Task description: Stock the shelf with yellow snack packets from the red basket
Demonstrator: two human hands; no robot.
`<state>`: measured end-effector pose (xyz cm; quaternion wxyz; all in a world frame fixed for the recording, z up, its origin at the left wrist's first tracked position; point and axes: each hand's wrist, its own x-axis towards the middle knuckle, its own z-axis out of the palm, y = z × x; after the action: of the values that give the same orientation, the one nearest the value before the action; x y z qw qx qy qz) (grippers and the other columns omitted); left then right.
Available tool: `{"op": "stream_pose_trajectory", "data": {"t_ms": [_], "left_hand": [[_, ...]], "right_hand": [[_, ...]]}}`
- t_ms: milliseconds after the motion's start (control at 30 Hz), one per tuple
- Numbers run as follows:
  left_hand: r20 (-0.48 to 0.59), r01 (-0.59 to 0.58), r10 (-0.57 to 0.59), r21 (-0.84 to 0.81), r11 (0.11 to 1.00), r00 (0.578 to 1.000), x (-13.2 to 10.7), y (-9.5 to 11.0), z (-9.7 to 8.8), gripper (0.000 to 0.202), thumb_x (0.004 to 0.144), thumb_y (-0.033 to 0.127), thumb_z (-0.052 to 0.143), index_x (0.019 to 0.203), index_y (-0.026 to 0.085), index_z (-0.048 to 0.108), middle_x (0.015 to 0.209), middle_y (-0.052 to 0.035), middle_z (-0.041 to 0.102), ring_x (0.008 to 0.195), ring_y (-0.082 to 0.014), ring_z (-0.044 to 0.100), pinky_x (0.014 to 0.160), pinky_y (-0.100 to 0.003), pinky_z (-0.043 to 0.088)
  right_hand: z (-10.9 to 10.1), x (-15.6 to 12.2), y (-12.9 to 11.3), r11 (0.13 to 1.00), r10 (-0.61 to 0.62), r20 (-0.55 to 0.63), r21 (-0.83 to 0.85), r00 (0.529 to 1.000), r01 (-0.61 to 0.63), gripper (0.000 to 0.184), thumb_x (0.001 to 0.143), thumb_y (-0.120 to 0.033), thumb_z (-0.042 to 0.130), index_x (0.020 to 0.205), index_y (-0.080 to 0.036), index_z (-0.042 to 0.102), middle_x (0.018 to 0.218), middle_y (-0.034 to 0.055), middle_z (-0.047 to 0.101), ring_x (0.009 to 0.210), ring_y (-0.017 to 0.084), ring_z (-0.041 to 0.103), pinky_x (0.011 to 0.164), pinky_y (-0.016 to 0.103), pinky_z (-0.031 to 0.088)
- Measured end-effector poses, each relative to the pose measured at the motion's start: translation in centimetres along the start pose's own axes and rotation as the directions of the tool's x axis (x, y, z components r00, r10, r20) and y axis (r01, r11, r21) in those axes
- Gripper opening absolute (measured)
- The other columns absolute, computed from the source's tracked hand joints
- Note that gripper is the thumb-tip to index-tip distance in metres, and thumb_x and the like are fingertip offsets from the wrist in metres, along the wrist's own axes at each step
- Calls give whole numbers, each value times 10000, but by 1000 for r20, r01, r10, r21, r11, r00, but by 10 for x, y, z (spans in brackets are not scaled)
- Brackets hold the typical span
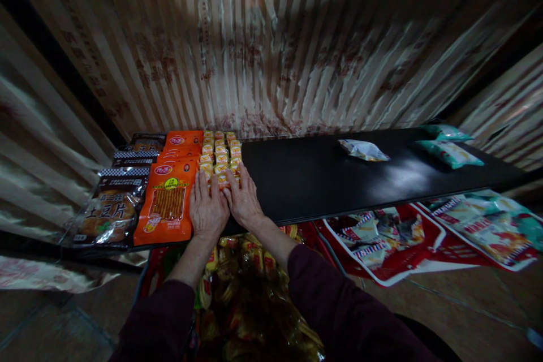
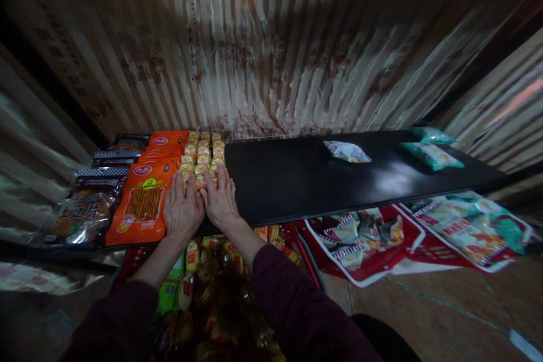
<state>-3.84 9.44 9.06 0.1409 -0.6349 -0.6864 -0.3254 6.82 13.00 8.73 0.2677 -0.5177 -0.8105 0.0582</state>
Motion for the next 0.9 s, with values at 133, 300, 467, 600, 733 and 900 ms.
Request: {"op": "stream_pose_trajectory", "data": {"t_ms": [133,300,467,600,733,900], "left_hand": [[-7,-5,5,-29,1000,1000,2,-1,2,451,869,266,401,1267,86,513,1434,-232,377,1343,-335,341,1036,-515,345],[-2,5,-5,-36,999,1000,3,-3,3,473,869,270,402,1287,67,492,1434,-239,373,1348,-338,329,1045,-505,337],[-25,21,-22,-24,999,999,0,-5,5,522,872,270,398,1351,63,419,1452,-228,349,1351,-336,322,1053,-486,335],[-7,29,-30,-24,999,1000,-3,-5,3,537,871,273,401,1358,46,405,1456,-241,333,1355,-336,314,1060,-480,326],[-6,22,-22,-37,999,1000,-5,-5,0,508,872,274,400,1337,74,439,1475,-225,307,1367,-334,290,1058,-499,322],[-6,-8,8,-26,1000,1000,-7,-5,-1,480,856,236,422,1325,144,469,1506,-180,266,1389,-332,239,1040,-520,339]], "right_hand": [[2,1,1,1000,1,-9,-6,1000,-1,475,946,-337,363,1409,-234,351,1541,135,141,1403,307,166,1067,539,277],[4,3,1,1000,5,-12,-9,1000,-5,486,948,-338,351,1422,-237,326,1544,130,130,1406,302,161,1071,528,273],[0,0,-2,999,9,-24,-36,1000,-10,536,946,-350,351,1450,-186,269,1537,178,122,1418,299,128,1081,520,251],[-4,-9,-4,999,24,-43,-27,999,-25,571,943,-368,349,1460,-150,240,1535,212,90,1414,318,137,1065,527,274],[-8,-22,-3,1000,24,-70,-12,997,-25,584,934,-358,362,1461,-147,228,1536,210,98,1409,321,156,1055,531,293],[-10,-30,0,1000,1,-31,10,1000,-1,546,921,-258,373,1445,-142,276,1526,201,167,1411,301,169,1073,511,289]]}}
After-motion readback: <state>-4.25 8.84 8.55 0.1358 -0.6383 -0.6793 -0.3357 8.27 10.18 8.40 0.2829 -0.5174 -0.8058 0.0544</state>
